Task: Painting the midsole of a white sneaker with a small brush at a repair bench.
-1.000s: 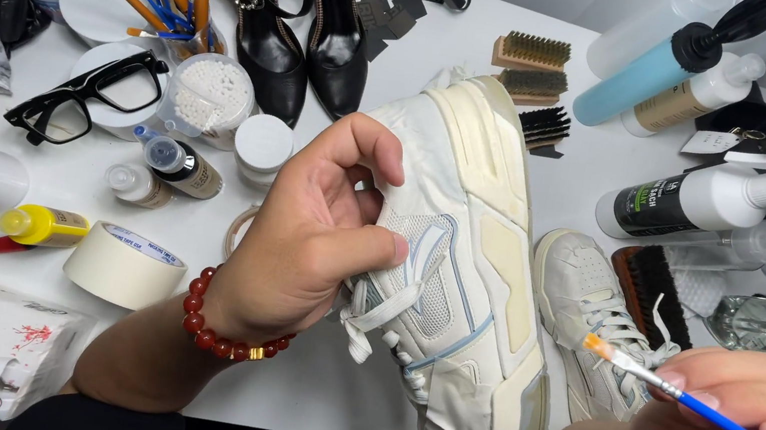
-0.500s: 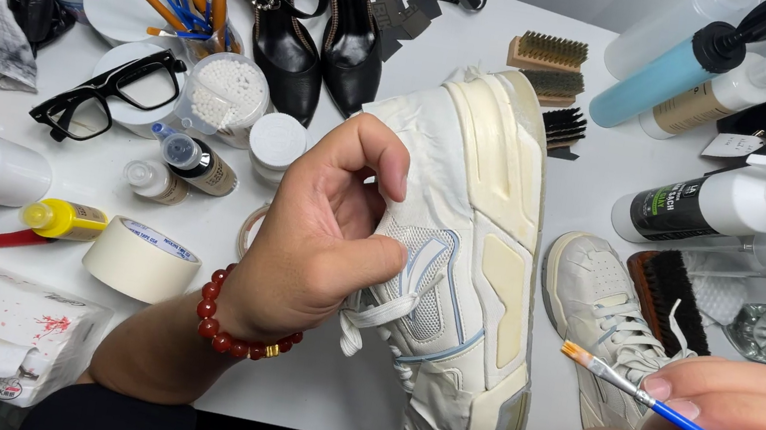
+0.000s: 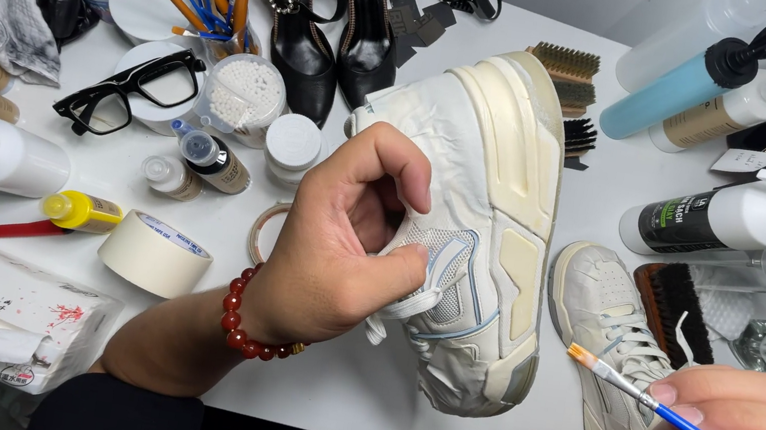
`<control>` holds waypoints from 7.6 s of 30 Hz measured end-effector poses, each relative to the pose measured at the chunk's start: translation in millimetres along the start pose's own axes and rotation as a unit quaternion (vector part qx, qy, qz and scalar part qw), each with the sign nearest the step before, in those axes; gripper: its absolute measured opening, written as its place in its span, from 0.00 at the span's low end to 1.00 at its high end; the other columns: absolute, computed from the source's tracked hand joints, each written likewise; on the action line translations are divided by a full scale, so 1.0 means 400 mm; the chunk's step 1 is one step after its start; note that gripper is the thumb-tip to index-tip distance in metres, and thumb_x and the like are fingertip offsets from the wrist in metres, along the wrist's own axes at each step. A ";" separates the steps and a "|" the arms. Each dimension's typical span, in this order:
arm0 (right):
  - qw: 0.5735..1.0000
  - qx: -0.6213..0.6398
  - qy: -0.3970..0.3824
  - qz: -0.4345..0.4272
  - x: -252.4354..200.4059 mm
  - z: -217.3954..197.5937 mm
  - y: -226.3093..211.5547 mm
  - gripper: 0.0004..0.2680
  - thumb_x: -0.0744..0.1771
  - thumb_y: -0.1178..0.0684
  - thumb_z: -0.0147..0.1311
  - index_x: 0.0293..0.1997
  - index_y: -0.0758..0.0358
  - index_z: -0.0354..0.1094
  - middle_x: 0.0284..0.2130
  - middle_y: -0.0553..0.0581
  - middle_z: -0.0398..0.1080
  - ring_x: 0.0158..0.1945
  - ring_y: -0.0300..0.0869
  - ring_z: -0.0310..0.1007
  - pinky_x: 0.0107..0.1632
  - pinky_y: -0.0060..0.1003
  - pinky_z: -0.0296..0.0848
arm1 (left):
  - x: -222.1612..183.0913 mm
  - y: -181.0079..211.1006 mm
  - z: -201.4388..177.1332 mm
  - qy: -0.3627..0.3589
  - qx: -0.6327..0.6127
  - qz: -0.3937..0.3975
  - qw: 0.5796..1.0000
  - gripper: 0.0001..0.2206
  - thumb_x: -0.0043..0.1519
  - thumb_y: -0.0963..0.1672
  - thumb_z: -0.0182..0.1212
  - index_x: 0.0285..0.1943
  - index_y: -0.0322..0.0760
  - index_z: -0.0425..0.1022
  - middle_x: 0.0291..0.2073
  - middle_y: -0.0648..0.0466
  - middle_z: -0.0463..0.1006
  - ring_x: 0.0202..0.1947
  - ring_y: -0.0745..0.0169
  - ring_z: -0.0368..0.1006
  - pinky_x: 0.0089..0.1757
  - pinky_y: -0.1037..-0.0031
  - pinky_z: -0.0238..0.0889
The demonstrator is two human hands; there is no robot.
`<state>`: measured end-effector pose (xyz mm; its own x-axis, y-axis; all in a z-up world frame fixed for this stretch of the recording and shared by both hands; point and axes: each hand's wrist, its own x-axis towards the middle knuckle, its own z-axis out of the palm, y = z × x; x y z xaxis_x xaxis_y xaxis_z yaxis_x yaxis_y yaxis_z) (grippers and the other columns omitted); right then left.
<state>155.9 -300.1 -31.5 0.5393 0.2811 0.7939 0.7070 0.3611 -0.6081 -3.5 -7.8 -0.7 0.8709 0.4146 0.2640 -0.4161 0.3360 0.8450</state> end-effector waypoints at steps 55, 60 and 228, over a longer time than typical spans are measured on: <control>0.948 -0.168 -0.247 -0.111 0.185 0.144 -0.087 0.07 0.68 0.59 0.57 0.37 0.77 0.67 0.28 0.67 0.73 0.34 0.54 0.78 0.39 0.44 0.81 | 0.011 -0.014 -0.008 0.002 -0.094 -0.018 0.995 0.17 0.58 0.30 0.55 0.54 0.31 0.59 0.48 0.48 0.65 0.52 0.65 0.66 0.57 0.70 0.66; 0.950 -0.135 -0.270 -0.078 0.183 0.087 -0.086 0.04 0.66 0.61 0.54 0.38 0.73 0.67 0.29 0.63 0.72 0.34 0.50 0.80 0.39 0.42 0.82 | 0.014 -0.015 -0.012 0.004 -0.092 -0.004 0.996 0.18 0.59 0.30 0.55 0.54 0.32 0.59 0.49 0.49 0.64 0.52 0.66 0.66 0.57 0.70 0.66; 0.950 -0.207 -0.228 0.046 -0.131 0.256 0.264 0.03 0.68 0.62 0.61 0.44 0.67 0.77 0.37 0.59 0.78 0.36 0.41 0.77 0.40 0.32 0.75 | -0.720 0.090 -0.106 0.347 0.638 0.393 0.564 0.10 0.52 0.42 0.70 0.31 0.49 0.70 0.40 0.62 0.59 0.34 0.67 0.61 0.34 0.75 0.58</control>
<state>155.6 -185.6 -137.7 0.4196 0.6852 0.5954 0.8370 -0.0382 -0.5459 -280.4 -79.3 -66.0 0.0522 0.3908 0.9190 0.3088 -0.8814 0.3573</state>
